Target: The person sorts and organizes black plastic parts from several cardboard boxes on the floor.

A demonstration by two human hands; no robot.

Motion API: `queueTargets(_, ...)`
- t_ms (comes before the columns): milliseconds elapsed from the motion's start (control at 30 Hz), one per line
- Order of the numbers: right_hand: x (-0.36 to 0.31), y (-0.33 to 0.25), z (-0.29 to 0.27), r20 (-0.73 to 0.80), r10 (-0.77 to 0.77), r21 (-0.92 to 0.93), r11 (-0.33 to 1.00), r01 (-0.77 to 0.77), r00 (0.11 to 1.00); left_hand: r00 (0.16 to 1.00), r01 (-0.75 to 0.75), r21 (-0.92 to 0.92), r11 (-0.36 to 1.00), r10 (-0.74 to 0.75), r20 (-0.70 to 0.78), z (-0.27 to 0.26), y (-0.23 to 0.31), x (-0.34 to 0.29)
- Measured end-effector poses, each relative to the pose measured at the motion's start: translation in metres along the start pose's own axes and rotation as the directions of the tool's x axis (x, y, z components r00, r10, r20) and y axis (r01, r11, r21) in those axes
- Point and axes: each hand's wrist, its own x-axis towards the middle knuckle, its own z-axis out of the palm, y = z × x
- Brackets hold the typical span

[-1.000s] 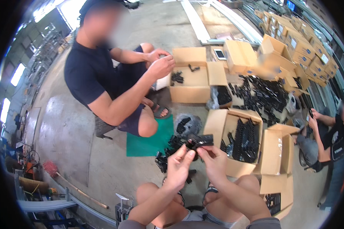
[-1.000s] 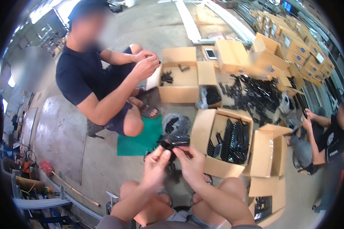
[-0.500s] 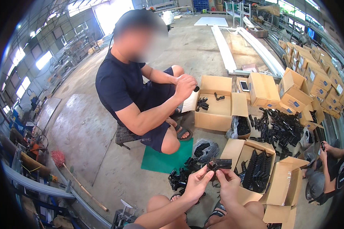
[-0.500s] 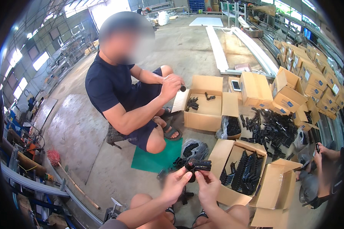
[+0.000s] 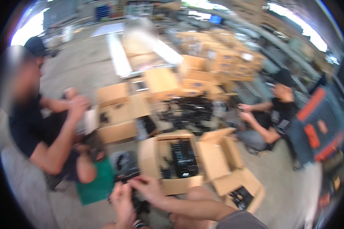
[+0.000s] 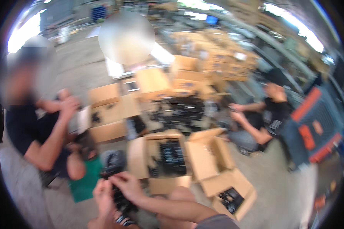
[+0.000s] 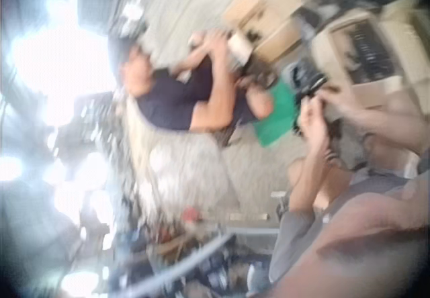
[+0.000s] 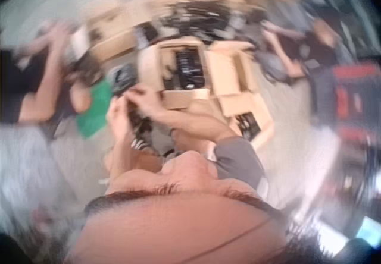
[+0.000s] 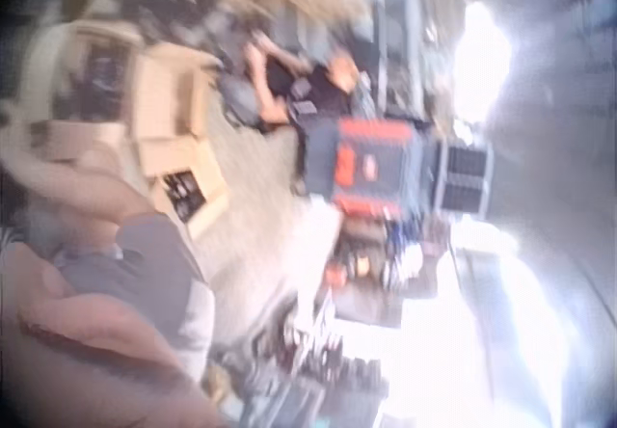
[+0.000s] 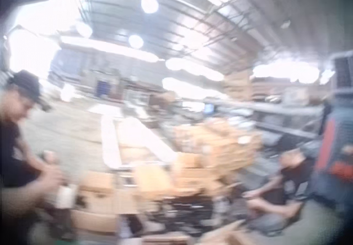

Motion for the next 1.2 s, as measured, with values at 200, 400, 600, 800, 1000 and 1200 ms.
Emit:
queueTargets(200,-0.022,-0.001,-0.015,-0.016,-0.116,0.091,0.989,0.117,0.993,0.99,-0.047,-0.164,0.985,0.069,0.126,0.021,0.005,-0.023)
queueTargets(400,-0.017,-0.004,-0.001,-0.044,-0.167,-0.071,0.984,0.164,0.985,0.99,-0.013,-0.172,0.985,0.036,0.135,0.002,0.006,-0.011)
queueTargets(600,-0.017,-0.003,-0.01,-0.053,-0.218,-0.12,0.97,0.21,0.975,0.987,0.031,-0.186,0.982,-0.001,0.161,0.005,-0.002,-0.01)
queueTargets(800,-0.012,-0.008,0.004,-0.081,-0.289,-0.111,0.954,0.279,0.954,0.999,0.005,-0.219,0.976,0.003,0.037,0.008,0.011,-0.01)
queueTargets(1000,-0.008,-0.011,-0.005,-0.115,-0.307,-0.266,0.926,0.268,0.945,0.997,0.034,-0.006,0.999,-0.034,0.065,0.005,0.009,-0.005)
queueTargets(1200,-0.012,-0.01,0.011,-0.064,-0.312,-0.3,0.912,0.28,0.948,0.998,0.056,-0.085,0.995,-0.053,0.037,0.002,0.014,-0.009)
